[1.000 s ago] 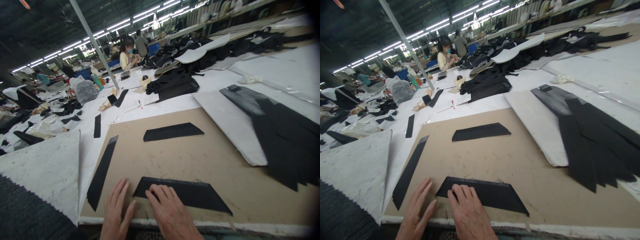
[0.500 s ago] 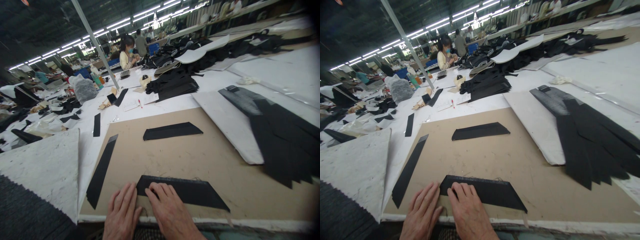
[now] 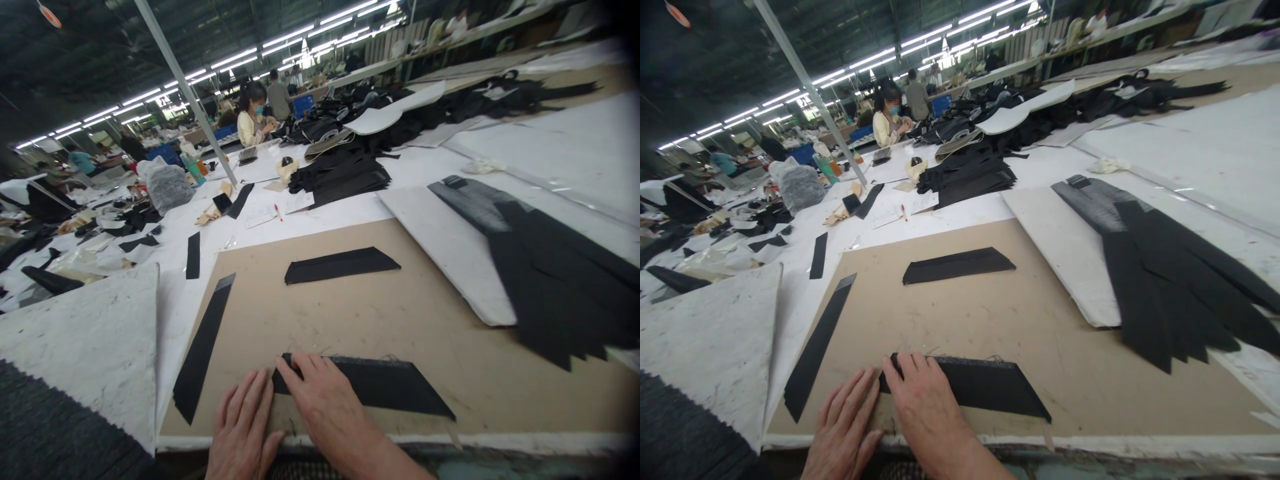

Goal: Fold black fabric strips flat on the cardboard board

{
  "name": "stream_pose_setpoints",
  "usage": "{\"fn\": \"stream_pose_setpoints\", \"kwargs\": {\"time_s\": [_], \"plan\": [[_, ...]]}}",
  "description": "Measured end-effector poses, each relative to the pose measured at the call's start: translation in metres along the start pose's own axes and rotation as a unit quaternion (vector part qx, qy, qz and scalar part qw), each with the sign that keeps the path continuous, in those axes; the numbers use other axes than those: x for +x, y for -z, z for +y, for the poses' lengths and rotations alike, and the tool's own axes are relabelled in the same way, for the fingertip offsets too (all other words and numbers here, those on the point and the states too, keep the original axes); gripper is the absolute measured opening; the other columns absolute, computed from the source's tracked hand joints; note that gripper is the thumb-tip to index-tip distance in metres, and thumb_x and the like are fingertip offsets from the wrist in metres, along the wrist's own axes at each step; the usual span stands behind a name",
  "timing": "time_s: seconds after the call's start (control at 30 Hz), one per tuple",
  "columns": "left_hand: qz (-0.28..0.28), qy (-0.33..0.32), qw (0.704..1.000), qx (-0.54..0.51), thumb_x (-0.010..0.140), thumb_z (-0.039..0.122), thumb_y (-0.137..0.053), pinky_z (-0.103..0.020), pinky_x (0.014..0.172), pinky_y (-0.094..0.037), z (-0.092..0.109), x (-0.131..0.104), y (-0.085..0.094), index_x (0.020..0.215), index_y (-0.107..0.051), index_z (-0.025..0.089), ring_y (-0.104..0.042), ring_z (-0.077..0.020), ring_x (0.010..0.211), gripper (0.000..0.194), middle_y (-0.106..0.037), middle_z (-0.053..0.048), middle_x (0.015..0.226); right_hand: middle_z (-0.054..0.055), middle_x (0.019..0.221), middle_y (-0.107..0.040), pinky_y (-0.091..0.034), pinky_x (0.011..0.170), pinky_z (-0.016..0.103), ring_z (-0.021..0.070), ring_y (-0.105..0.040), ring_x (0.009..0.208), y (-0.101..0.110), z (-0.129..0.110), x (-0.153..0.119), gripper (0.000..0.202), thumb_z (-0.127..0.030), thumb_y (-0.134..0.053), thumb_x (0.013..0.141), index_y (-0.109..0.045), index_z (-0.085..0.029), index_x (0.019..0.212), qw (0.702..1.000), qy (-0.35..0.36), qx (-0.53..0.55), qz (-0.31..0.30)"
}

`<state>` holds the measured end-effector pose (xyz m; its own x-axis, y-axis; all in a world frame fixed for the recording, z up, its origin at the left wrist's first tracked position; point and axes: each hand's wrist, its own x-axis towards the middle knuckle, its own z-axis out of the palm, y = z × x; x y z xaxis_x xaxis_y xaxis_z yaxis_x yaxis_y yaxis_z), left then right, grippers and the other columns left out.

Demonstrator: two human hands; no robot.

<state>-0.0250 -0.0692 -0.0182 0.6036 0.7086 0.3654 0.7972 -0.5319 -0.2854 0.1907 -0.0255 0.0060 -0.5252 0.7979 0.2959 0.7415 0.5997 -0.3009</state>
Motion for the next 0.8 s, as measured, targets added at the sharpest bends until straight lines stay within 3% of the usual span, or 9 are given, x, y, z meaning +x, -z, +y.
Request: {"fn": "stream_pose_setpoints", "kwargs": {"time_s": [0.37, 0.8], "plan": [[0.014, 0.017, 1.000, 0.005, 0.099, 0.029, -0.049, -0.041, 0.122, -0.017, 0.004, -0.001, 0.001, 0.133, -0.061, 0.009, -0.049, -0.0273, 0.132, 0.042, -0.059, -0.015, 0.141, 0.011, 0.122, -0.060, -0.044, 0.083, 0.043, 0.0291, -0.055, 0.104, -0.009, -0.004, 0.002, 0.059, -0.018, -0.068, 0.087, -0.048, -0.017, 0.143, 0.997, 0.027, -0.065, -0.018], [0.021, 0.038, 0.999, 0.014, 0.098, 0.028, -0.048, -0.040, 0.120, -0.021, 0.008, -0.006, -0.005, 0.135, -0.060, 0.012, -0.049, -0.0264, 0.132, 0.042, -0.058, -0.014, 0.142, 0.007, 0.125, -0.057, -0.042, 0.088, 0.046, 0.0298, -0.053, 0.105, -0.006, 0.001, -0.005, 0.051, -0.021, -0.061, 0.092, -0.048, -0.027, 0.141, 0.997, 0.058, -0.049, -0.023]]}}
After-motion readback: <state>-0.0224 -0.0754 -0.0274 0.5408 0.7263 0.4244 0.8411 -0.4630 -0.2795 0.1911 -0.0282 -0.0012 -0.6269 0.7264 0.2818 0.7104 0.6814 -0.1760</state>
